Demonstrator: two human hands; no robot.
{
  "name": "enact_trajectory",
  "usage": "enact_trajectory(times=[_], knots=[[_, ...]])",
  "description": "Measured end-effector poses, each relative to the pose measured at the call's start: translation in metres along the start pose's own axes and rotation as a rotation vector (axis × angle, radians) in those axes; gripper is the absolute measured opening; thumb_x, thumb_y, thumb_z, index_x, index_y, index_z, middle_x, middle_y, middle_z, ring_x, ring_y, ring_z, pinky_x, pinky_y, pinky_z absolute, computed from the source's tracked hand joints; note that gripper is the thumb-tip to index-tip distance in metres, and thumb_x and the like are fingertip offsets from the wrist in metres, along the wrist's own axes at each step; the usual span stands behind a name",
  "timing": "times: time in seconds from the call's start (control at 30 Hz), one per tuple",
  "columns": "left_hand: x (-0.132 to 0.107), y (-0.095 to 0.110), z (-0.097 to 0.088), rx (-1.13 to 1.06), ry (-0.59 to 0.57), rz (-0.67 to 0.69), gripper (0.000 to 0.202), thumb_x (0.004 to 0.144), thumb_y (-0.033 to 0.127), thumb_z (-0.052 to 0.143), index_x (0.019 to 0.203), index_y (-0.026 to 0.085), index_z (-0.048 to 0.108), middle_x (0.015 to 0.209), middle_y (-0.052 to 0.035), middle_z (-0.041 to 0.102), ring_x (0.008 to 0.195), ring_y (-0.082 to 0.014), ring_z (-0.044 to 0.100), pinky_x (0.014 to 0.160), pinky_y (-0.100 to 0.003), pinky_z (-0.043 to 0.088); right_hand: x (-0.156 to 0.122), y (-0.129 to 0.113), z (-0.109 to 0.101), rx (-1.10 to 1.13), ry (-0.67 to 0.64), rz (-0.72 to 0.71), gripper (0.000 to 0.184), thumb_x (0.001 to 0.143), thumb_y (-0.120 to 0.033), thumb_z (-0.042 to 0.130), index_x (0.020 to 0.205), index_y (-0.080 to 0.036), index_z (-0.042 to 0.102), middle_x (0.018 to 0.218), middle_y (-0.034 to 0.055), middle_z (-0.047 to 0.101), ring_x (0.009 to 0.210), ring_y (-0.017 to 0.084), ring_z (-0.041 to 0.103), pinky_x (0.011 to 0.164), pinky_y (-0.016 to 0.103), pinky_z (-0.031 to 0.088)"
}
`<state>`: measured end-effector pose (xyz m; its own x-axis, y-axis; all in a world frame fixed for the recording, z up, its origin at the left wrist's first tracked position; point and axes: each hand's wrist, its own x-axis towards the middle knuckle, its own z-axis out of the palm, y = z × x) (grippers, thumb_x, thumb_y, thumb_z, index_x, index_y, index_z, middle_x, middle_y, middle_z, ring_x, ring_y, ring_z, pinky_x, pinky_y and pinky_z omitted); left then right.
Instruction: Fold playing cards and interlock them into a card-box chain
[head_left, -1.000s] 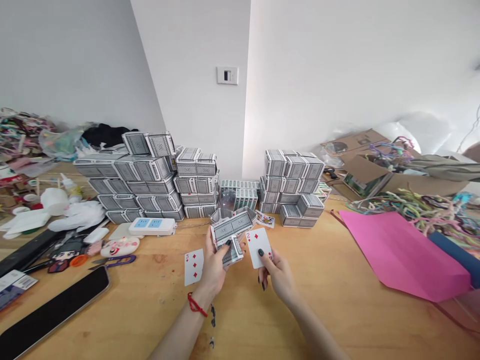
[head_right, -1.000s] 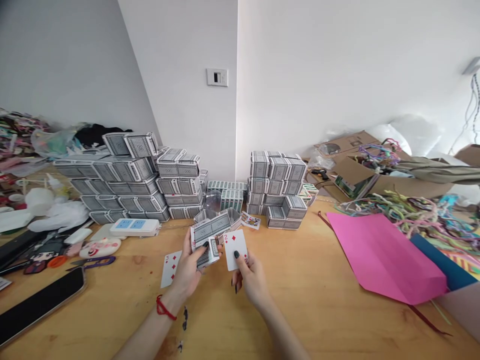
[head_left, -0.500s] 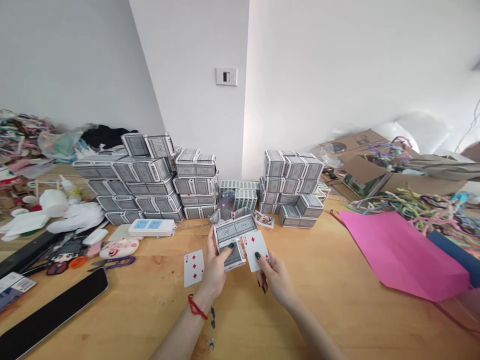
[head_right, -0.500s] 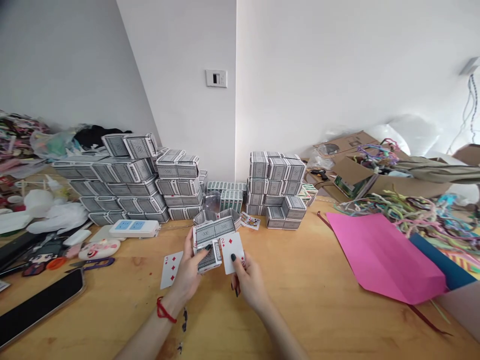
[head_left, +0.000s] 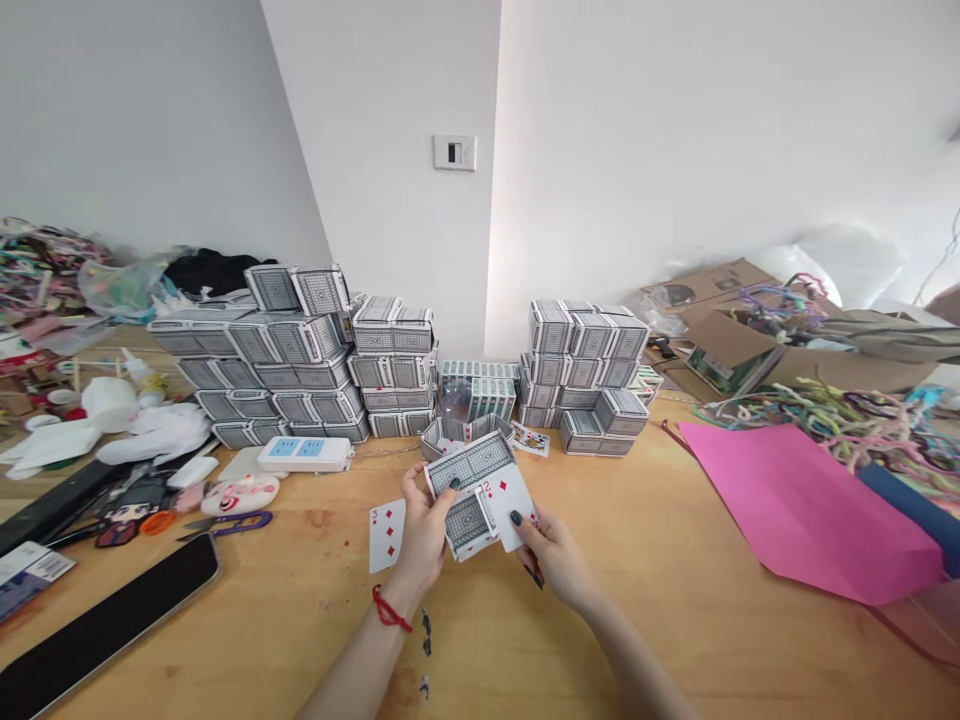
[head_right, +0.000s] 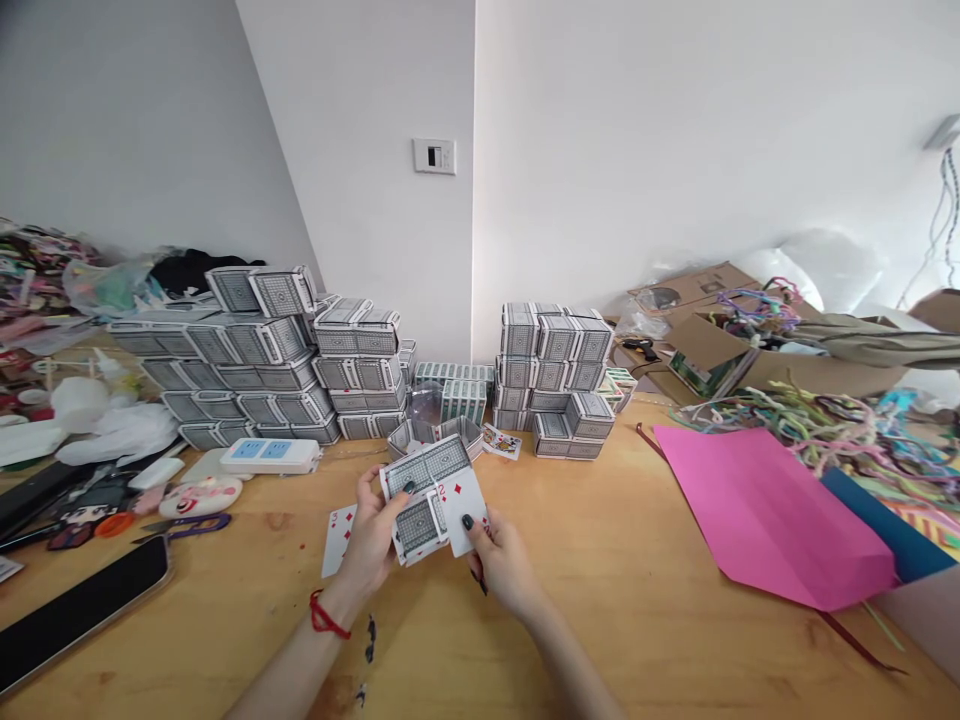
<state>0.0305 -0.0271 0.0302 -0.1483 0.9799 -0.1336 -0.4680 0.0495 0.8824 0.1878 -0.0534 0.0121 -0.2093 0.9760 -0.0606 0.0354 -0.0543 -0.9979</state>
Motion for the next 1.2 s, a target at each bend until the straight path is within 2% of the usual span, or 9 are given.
enact_trajectory(times=[0.13,0.23,0.4,0.57,0.9,1.03,1.2], knots=[[0.002,-0.002,-0.003,0.023,-0.004,0.042,0.049,0.064,0.02,0.062,0.102,0.027,0.031,0.089,0.0007,0.06,0.075,-0.0149,0.061,0.065,-0.028,0.048,-0.001,-0.002,-0.002,0.003,-0.041,-0.005,0.04,0.075,-0.06,0.041,0.068,-0.02,0.039,0.038,-0.0115,0.031,0.03,0.005,0.025,0.033,0.02,0.019],[0.002,-0.001,-0.004,0.074,-0.002,0.069,0.046,0.065,0.02,0.061,0.101,0.026,0.034,0.085,0.0012,0.059,0.075,-0.0146,0.06,0.067,-0.027,0.047,-0.002,-0.004,-0.001,0.002,-0.06,0.002,0.04,0.075,-0.06,0.041,0.068,-0.021,0.04,0.04,-0.011,0.03,0.032,0.006,0.024,0.034,0.02,0.018],[0.0,0.002,-0.003,0.137,-0.059,0.097,0.045,0.066,0.02,0.061,0.107,0.026,0.042,0.1,-0.0024,0.059,0.088,-0.0171,0.058,0.077,-0.03,0.045,-0.003,-0.009,0.0,-0.001,-0.056,0.008,0.041,0.073,-0.061,0.042,0.066,-0.021,0.039,0.042,-0.0103,0.029,0.034,0.006,0.023,0.035,0.021,0.018],[0.002,0.0,-0.005,0.149,-0.068,0.084,0.039,0.065,0.021,0.063,0.101,0.022,0.05,0.097,-0.0037,0.061,0.087,-0.0186,0.059,0.076,-0.03,0.045,-0.002,-0.009,0.0,0.043,-0.072,0.004,0.039,0.073,-0.06,0.044,0.067,-0.021,0.04,0.044,-0.0103,0.028,0.035,0.006,0.02,0.036,0.021,0.017],[0.002,-0.006,-0.008,0.173,-0.098,0.075,0.034,0.067,0.023,0.062,0.099,0.022,0.049,0.095,-0.003,0.061,0.085,-0.0182,0.059,0.075,-0.03,0.045,0.001,0.003,-0.003,0.043,-0.08,-0.004,0.038,0.074,-0.058,0.044,0.07,-0.021,0.041,0.048,-0.0094,0.029,0.037,0.006,0.023,0.037,0.021,0.019],[0.001,-0.007,-0.007,0.187,-0.08,0.086,0.035,0.065,0.023,0.063,0.098,0.022,0.05,0.089,-0.0024,0.061,0.08,-0.0176,0.059,0.072,-0.029,0.045,0.001,0.002,-0.003,0.035,-0.077,0.0,0.039,0.074,-0.059,0.043,0.069,-0.021,0.041,0.048,-0.0089,0.028,0.038,0.007,0.023,0.038,0.021,0.02],[-0.002,-0.007,-0.004,0.249,-0.107,0.095,0.032,0.068,0.023,0.059,0.098,0.022,0.048,0.092,-0.0024,0.059,0.081,-0.0167,0.057,0.072,-0.028,0.044,0.001,-0.001,-0.002,0.037,-0.064,0.008,0.041,0.073,-0.061,0.044,0.065,-0.021,0.038,0.048,-0.0088,0.028,0.039,0.006,0.022,0.038,0.021,0.019]])
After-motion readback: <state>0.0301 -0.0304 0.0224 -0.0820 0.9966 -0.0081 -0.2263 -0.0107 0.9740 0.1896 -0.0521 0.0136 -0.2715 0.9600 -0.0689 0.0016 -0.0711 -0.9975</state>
